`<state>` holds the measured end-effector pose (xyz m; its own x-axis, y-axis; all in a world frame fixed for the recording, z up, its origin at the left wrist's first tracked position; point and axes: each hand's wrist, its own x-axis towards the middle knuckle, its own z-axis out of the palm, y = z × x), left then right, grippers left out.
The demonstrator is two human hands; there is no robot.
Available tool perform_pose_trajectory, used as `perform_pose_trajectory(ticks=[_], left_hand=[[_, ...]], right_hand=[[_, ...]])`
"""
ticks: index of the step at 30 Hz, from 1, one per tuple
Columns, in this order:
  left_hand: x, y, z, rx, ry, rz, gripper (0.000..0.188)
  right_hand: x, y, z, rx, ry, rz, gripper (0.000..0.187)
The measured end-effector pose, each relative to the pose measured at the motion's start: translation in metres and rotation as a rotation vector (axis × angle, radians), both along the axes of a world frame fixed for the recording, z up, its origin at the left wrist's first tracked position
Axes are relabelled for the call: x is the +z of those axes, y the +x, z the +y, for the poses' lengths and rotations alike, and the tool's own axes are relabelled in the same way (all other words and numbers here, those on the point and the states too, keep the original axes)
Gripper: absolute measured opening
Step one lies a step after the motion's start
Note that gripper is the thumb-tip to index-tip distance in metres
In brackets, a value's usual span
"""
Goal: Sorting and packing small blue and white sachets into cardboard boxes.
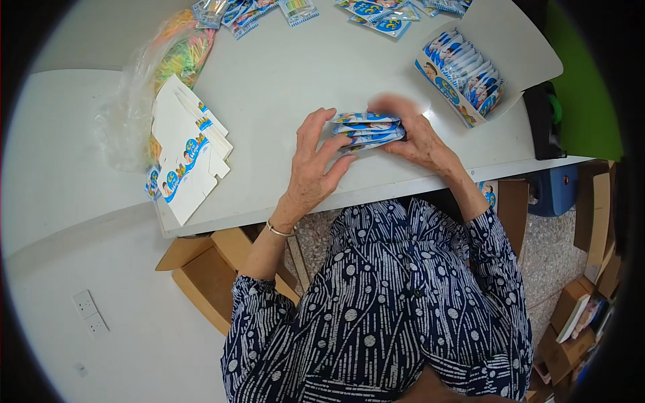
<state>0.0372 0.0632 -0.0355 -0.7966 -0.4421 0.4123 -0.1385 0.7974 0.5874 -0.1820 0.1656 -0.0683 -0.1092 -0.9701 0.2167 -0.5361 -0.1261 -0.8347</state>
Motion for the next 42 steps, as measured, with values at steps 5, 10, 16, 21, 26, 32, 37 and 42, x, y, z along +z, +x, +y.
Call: perform_pose_trajectory(ticks=[5, 10, 16, 21, 26, 32, 37, 42], left_hand=[[-0.003, -0.001, -0.004, 0.018, 0.021, -0.014, 0.041], [0.004, -0.004, -0.003, 0.014, 0.086, -0.042, 0.051], [-0.006, -0.007, -0.007, 0.035, 0.166, 0.003, 0.038], [-0.010, -0.011, -0.006, 0.034, 0.164, 0.031, 0.032], [-0.013, -0.013, -0.009, 0.009, 0.129, 0.055, 0.035], [-0.005, -0.021, -0.012, 0.070, 0.194, 0.129, 0.038], [0.024, -0.028, -0.048, -0.227, 0.056, -0.326, 0.043], [0.060, -0.120, -0.110, -0.313, 0.500, -0.401, 0.049]], right_hand=[[0.001, 0.001, 0.000, -0.027, 0.044, -0.037, 0.077], [0.000, 0.001, 0.000, -0.038, 0.022, -0.095, 0.070], [0.002, 0.002, 0.001, -0.047, 0.044, -0.090, 0.073], [-0.001, 0.000, -0.001, -0.045, 0.021, -0.078, 0.071], [0.003, 0.000, -0.002, -0.053, 0.041, -0.079, 0.068], [0.007, -0.006, -0.003, -0.004, 0.018, 0.000, 0.053], [0.002, -0.014, -0.006, 0.060, -0.054, -0.017, 0.048], [-0.003, -0.019, -0.003, 0.038, -0.074, 0.072, 0.047]])
